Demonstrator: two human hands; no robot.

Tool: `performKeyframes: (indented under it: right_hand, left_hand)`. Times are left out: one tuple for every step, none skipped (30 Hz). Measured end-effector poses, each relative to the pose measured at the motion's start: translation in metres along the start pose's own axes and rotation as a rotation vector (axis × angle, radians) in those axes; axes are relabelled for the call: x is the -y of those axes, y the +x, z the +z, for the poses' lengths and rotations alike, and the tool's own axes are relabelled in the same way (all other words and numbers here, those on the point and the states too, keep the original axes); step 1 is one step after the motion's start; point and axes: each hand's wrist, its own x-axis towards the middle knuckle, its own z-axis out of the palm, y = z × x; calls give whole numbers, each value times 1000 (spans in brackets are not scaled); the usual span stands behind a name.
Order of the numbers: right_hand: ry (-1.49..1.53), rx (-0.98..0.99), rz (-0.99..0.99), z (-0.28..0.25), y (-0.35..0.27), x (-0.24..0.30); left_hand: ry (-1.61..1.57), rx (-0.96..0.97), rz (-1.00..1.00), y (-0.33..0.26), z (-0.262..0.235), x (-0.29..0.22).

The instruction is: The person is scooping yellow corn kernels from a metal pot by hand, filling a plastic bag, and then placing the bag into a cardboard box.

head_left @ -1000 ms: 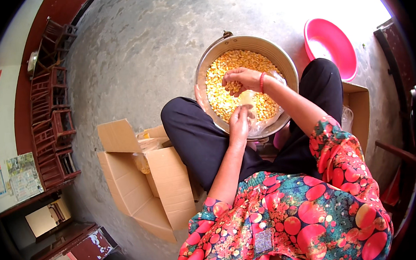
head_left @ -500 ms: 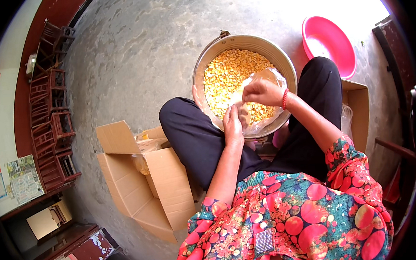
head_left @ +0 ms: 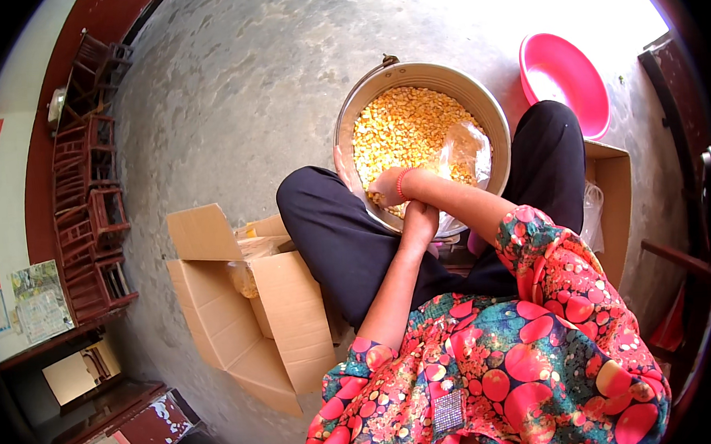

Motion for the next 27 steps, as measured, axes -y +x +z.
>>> performKeyframes:
  right_hand:
    - [-26,77,-31,0,-1,2]
    - [31,112,-33,3,0,-2]
    - [88,145,-34,4,-1,-10]
    - [141,178,-37,2,-4,-14]
    - [377,124,14,2,-9,-17]
    - [612,67,66,1,-16,-21]
    - [850,5,115,0,-23,-24]
    - [1232,-75,71,4,-26,-31]
    - [1299,-37,105,-26,-45,-12]
    - [1337,-72,75,-33,-50,-15]
    - [1374,-109,44,-40,-53,-20]
    - [1398,-147,17,-48,-60,-22]
    - [1421,-188,-10,-56,-67,-22]
    - [1401,-193,-68,-66,-75,-20]
    - [1392,-179,-99,-75,-85,-17]
    - [1368,-210,-119,-82,-96,-13]
    - [1345,-238,-139,-88,-105,-10]
    - [1328,-246,-150,-92,-114,-6]
    - [1311,-260,-163,-94,-124,-3]
    - [1293,-272,-175,-93,-131,-2]
    - [1267,-250,-208,-87,-134,-5]
    - [1145,-209,-226,-79,-136,-11]
    - [1022,-163,-242,-69,-135,-17]
    - [646,-258,-228,-57,-136,-20]
    - [396,-287,-141,-51,-139,-16]
    - [345,-317,-168,-43,-137,-22]
    - [293,-347,-195,-36,-134,-27]
  left_hand:
    - [20,31,10,-1,-1,-4]
    - [41,64,21,-2,-1,-7]
    - [55,107,10,-1,-1,-7]
    - [68,146,2,0,-2,-7]
    - [82,186,-6,1,-2,-8]
    - [191,210,3,3,-2,-6]
    - [97,207,-71,1,-3,-17]
    - [3,204,-146,-1,-4,-28]
    - [-97,187,-226,-3,-8,-33]
    - [-187,169,-203,-1,-8,-32]
    - [-271,119,-175,1,-5,-20]
    - [-329,105,-259,3,-9,-22]
    - [-387,92,-342,4,-13,-26]
    - [-484,1,-381,3,-13,-29]
    - [-504,-55,-397,4,-15,-30]
    - [-558,-86,-395,3,-17,-33]
    - [-613,-119,-395,2,-20,-35]
    - [-645,-136,-375,1,-22,-35]
    - [-675,-150,-372,1,-21,-35]
    - [-705,-165,-370,1,-21,-35]
    - [-736,-182,-367,0,-22,-35]
    - [-739,-187,-380,1,-21,-35]
    - [-737,-196,-383,2,-20,-34]
    - [-736,-206,-386,3,-20,-34]
    - [-736,-217,-389,3,-20,-34]
    - [-697,-217,-382,4,-20,-32]
    - [-696,-210,-386,3,-20,-32]
